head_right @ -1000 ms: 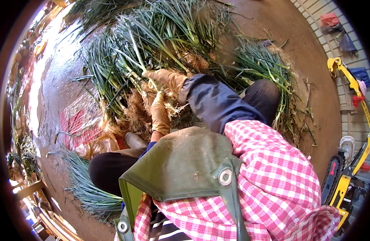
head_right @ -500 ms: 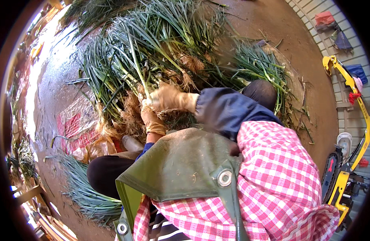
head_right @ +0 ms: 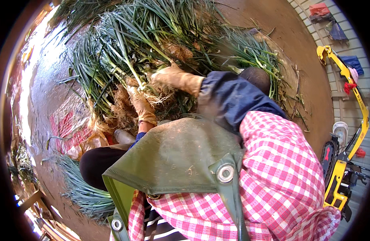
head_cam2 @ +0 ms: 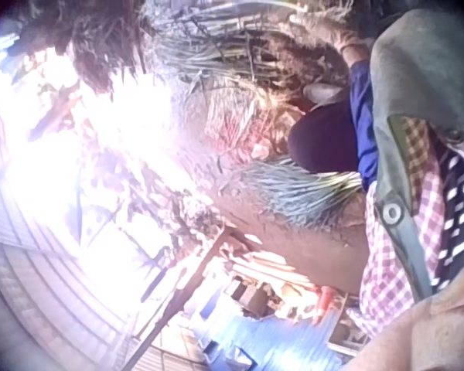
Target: The person cleans and bundles green onions by hand while wearing gloves.
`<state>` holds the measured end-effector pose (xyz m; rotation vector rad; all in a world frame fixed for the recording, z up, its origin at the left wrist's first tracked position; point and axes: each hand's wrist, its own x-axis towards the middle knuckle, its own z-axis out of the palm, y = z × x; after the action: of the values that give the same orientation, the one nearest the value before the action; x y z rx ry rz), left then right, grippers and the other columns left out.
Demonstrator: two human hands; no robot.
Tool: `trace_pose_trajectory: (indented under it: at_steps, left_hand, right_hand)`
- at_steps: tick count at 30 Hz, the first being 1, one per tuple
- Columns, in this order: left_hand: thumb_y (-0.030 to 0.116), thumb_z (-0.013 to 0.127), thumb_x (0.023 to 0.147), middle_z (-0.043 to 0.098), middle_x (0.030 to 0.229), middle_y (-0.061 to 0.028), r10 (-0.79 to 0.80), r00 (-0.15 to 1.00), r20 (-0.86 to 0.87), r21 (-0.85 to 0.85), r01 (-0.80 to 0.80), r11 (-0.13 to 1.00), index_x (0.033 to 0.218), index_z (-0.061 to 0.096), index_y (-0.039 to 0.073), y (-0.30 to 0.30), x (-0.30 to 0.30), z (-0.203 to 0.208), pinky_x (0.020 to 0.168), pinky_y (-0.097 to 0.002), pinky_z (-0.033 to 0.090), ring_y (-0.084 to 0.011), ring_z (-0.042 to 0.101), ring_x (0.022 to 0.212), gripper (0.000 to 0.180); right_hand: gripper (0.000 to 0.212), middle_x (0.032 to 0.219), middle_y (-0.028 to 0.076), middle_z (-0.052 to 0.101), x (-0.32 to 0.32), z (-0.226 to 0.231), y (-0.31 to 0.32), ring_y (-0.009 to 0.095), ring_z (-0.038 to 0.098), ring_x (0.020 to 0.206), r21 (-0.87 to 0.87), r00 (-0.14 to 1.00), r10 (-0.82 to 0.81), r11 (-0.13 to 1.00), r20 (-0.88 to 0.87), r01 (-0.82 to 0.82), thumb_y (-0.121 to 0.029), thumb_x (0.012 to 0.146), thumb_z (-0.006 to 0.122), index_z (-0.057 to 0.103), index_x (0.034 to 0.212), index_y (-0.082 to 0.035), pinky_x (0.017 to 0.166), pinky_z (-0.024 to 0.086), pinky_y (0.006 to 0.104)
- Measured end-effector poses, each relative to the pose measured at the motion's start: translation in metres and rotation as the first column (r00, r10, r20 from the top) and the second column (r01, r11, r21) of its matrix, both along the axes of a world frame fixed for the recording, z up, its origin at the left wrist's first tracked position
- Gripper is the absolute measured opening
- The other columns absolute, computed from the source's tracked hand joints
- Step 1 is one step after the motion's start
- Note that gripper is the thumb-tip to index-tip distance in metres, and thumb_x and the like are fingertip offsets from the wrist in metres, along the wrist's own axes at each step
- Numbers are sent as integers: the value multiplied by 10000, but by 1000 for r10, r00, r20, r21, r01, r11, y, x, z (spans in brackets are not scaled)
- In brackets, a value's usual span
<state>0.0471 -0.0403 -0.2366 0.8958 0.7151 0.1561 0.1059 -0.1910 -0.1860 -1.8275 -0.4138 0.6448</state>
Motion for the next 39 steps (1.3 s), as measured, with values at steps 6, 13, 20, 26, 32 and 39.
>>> trace_pose_trajectory:
  at_steps: [6,13,20,26,32,39]
  left_hand:
    - [404,427,953,586,797,9,-95,959,266,-192,150,970,1153,550,69,9,15,-25,506,-208,435,-79,524,615,409]
    - [304,595,856,597,755,-38,-381,916,-126,-147,363,920,949,596,51,4,-2,15,546,-274,491,-144,572,620,270]
    - [265,478,918,652,886,-146,-347,930,119,-312,367,876,1024,577,-37,24,1,-20,695,-337,530,-236,638,767,336]
    - [275,428,957,630,1038,-181,-403,878,260,-384,477,791,1143,542,-71,-5,8,10,746,-305,513,-225,626,897,409]
    - [231,442,962,641,1008,-121,-447,833,327,-269,536,800,1111,591,-53,2,8,7,711,-256,492,-172,599,831,354]
    - [224,512,922,635,981,-145,-336,937,89,-458,339,822,1071,590,-39,-6,2,24,694,-347,553,-224,629,791,312]
  right_hand:
    - [395,878,188,638,6,-15,58,324,588,803,-369,960,253,909,122,-193,-398,839,488,626,944,-44,717,444,399]
    - [217,759,118,621,-17,-29,35,322,608,683,-535,789,442,827,426,-174,-286,753,617,592,805,-77,577,455,410]
    - [178,658,135,562,-54,28,19,271,563,587,-312,837,490,857,245,-410,-246,818,601,583,742,-86,556,443,366]
    - [204,900,119,645,35,67,-182,267,614,833,-931,814,456,-238,-360,-278,-228,835,549,655,913,-73,695,500,402]
    - [754,1237,189,534,52,56,-133,288,565,1078,-877,831,503,479,237,-40,-556,828,522,361,1369,-55,853,480,405]
    - [442,691,45,606,8,0,23,148,553,559,-253,938,284,910,-199,-329,-471,852,553,610,1006,-60,536,458,290]
